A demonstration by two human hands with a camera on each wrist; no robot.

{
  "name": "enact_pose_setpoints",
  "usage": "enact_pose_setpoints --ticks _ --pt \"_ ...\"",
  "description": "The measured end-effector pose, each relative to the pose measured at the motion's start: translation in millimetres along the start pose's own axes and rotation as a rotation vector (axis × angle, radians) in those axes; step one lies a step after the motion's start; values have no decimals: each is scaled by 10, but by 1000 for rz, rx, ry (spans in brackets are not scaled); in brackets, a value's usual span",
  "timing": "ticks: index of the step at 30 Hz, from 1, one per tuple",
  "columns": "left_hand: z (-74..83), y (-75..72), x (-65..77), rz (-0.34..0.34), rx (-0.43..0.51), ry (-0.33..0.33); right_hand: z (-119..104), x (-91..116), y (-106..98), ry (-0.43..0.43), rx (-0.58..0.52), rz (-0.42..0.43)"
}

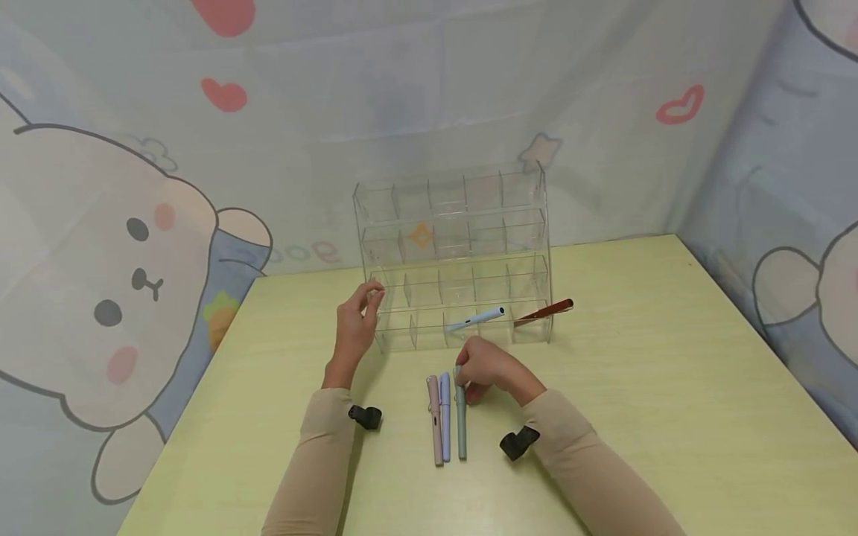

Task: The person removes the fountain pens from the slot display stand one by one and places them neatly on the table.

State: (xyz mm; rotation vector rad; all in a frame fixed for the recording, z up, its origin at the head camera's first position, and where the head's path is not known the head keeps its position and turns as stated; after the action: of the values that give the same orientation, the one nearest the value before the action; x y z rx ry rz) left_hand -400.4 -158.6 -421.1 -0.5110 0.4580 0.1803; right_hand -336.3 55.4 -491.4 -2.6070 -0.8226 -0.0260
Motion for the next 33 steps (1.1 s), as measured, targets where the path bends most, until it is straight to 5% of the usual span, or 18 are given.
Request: enact_pose_setpoints --ticks 33 --pt "-14 9 -2 -15 -13 0 17 -13 32 4 187 62"
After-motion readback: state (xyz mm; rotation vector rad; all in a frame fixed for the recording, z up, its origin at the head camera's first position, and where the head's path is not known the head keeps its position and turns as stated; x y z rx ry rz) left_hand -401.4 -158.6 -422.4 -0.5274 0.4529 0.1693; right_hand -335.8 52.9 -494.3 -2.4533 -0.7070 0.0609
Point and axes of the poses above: each hand's wrist, its own x-axis away from the middle knuckle, its own y-axis out of the palm, z = x × y, the point moved 9 cm from there along -x, towards the middle knuckle, and after that the axes turned 10 degrees about -y, right-handed, at the moved point
